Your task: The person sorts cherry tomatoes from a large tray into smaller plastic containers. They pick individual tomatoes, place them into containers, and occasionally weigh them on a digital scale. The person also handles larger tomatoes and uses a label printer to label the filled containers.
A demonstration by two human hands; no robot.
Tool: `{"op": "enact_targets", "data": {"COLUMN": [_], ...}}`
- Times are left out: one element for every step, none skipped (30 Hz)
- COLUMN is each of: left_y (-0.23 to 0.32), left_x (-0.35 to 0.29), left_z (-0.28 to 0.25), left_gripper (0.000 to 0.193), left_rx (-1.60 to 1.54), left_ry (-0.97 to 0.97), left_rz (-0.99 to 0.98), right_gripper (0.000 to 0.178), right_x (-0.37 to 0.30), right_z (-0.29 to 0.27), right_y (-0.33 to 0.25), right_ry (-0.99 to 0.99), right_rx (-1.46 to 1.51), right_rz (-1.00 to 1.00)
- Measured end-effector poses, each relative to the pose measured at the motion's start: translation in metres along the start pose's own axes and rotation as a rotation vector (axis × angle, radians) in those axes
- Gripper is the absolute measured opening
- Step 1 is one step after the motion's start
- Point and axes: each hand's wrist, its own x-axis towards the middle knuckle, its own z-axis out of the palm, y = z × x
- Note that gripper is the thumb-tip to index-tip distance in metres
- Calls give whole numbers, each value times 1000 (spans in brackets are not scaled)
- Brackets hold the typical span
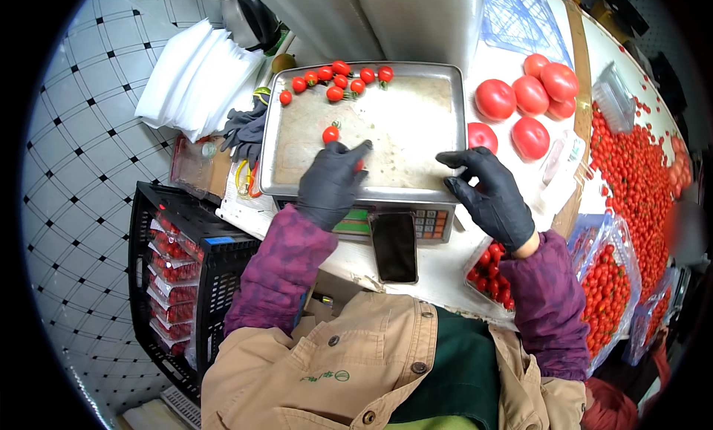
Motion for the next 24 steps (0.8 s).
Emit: {"op": "enact_targets", "data": {"left_y": [-7, -8, -18, -26, -27, -30, -32, -33, -33, -36, -38, -40, -43, -45, -46, -46, -48, -50, -52, -54, -56, -58, -58, -58], "left_x": [-3, 1, 6, 10, 15, 20, 26, 30, 34, 36, 37, 37, 36, 35, 36, 36, 36, 35, 34, 33, 32, 31, 31, 30], "left_z": [-2, -16, -21, -26, -29, -26, -19, -13, -10, -9, -9, -8, -7, -6, -5, -4, -2, -2, -2, -2, -2, -4, -9, -17], "left_gripper": [47, 47, 47, 48, 49, 49, 49, 50, 52, 53, 54, 56, 56, 54, 52, 51, 47, 46, 45, 44, 43, 42, 41, 40], "left_rx": [-74, -150, -164, -172, -216, -214, -215, -214, -160, -189, -219, -248, -309, -311, -312, -311, -313, -340, -372, -403, -394, -380, -365, -359], "left_ry": [70, 96, 142, 194, 158, 133, 105, 76, 38, 31, 24, 16, 6, 26, 46, 62, 99, 101, 105, 109, 126, 148, 169, 202], "left_rz": [5, -76, -58, -43, -76, -69, -67, -67, -81, -83, -84, -85, -105, -92, -78, -65, -53, -83, -109, -134, -117, -103, -88, -116], "right_gripper": [31, 31, 31, 33, 35, 42, 46, 50, 59, 60, 62, 64, 72, 74, 76, 78, 83, 83, 83, 83, 84, 83, 83, 83], "right_x": [13, 27, 41, 57, 73, 93, 113, 131, 143, 153, 162, 171, 179, 182, 184, 186, 191, 192, 193, 194, 195, 196, 194, 192], "right_z": [1, 1, 3, 8, 12, 18, 23, 27, 32, 38, 44, 48, 52, 57, 61, 66, 74, 79, 83, 86, 90, 91, 92, 92], "right_y": [1, 2, 5, 8, 13, 18, 20, 21, 23, 24, 24, 26, 23, 19, 14, 8, 12, 9, 1, -3, 0, -1, -2, -3], "right_ry": [-46, -57, -58, -34, -7, 23, 33, 43, 7, -11, -30, -48, -108, -110, -112, -113, -80, -109, -135, -161, -167, -169, -171, -172], "right_rx": [-45, -89, -131, -163, -197, -260, -310, -356, -443, -487, -530, -574, -527, -551, -575, -594, -660, -699, -743, -787, -787, -791, -796, -802], "right_rz": [-5, -23, -52, -108, -160, -234, -314, -393, -320, -330, -339, -349, -361, -350, -340, -327, -368, -356, -342, -328, -337, -349, -360, -370]}}
